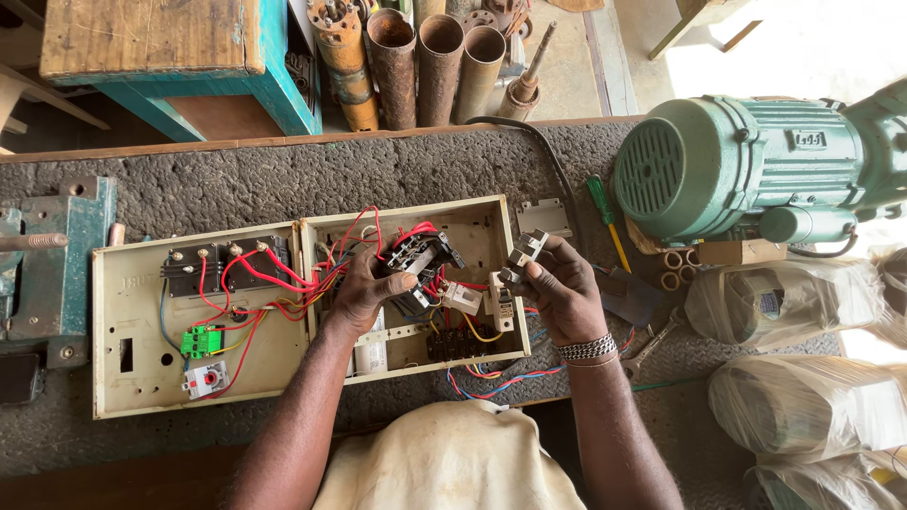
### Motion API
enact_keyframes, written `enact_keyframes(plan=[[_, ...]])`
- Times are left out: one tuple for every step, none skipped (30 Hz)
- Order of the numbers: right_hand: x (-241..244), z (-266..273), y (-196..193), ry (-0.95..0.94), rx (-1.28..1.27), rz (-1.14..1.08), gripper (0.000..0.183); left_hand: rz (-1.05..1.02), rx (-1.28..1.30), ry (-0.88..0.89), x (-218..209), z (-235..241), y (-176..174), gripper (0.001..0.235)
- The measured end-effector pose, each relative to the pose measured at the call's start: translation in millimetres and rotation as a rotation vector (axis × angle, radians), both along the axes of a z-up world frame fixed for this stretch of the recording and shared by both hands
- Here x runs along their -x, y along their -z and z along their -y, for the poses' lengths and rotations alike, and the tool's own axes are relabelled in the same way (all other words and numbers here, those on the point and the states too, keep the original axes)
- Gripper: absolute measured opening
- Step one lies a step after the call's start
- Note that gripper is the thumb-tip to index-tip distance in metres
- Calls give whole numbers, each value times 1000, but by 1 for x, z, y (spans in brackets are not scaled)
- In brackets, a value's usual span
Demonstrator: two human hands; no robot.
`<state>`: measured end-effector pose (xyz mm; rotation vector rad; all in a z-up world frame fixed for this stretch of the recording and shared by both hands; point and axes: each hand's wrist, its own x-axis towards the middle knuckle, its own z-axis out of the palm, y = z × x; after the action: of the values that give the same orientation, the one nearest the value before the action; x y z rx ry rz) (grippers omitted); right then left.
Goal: The person assembles an electrical starter box by hand, connecting wires to a contactor and other components inside a beige metal enclosure. The person repeatedly adjusts and secures the wiring and components within the box.
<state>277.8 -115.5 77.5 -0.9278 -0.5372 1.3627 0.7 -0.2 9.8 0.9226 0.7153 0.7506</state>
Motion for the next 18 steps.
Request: enact_keyframes(plan=[[0,0,-1,-1,-2,5,30,2,4,1,0,0,1,92],[1,-1,-2,-2,-3,10,30,5,11,3,0,0,2,92],[1,0,-3,-2,-4,15,31,9,18,4,1,0,3,93],[1,0,-3,2,1,22,31,12,25,5,1,0,4,93],[1,0,-3,6,6,29,31,3,20,5,1,-1,5,94],[1,0,-2,10,11,36,31,-6,15,4,1,-1,5,94],[1,0,-1,9,6,33,31,-16,10,4,1,-1,6,94],[0,1,0,9,1,29,31,-10,9,6,1,-1,7,94],[-1,1,1,9,-4,25,31,-4,8,9,1,-1,8,94],[-2,1,2,30,16,59,32,2,6,13,1,-1,8,93],[-5,1,2,52,35,93,32,6,9,10,0,-1,8,93],[-7,1,2,74,55,127,33,10,12,7,0,-1,8,93],[-10,1,2,100,56,221,33,14,14,4,0,-1,8,92],[-14,0,2,127,58,315,33,16,20,6,0,-1,8,91],[-18,0,2,154,60,409,34,17,27,9,0,-1,7,90],[-21,0,3,183,79,485,34,19,33,10,1,-1,6,89],[-25,1,4,213,98,560,34,18,32,12,1,-1,5,88],[-28,1,6,243,118,636,34,18,33,13,1,-1,4,87]])
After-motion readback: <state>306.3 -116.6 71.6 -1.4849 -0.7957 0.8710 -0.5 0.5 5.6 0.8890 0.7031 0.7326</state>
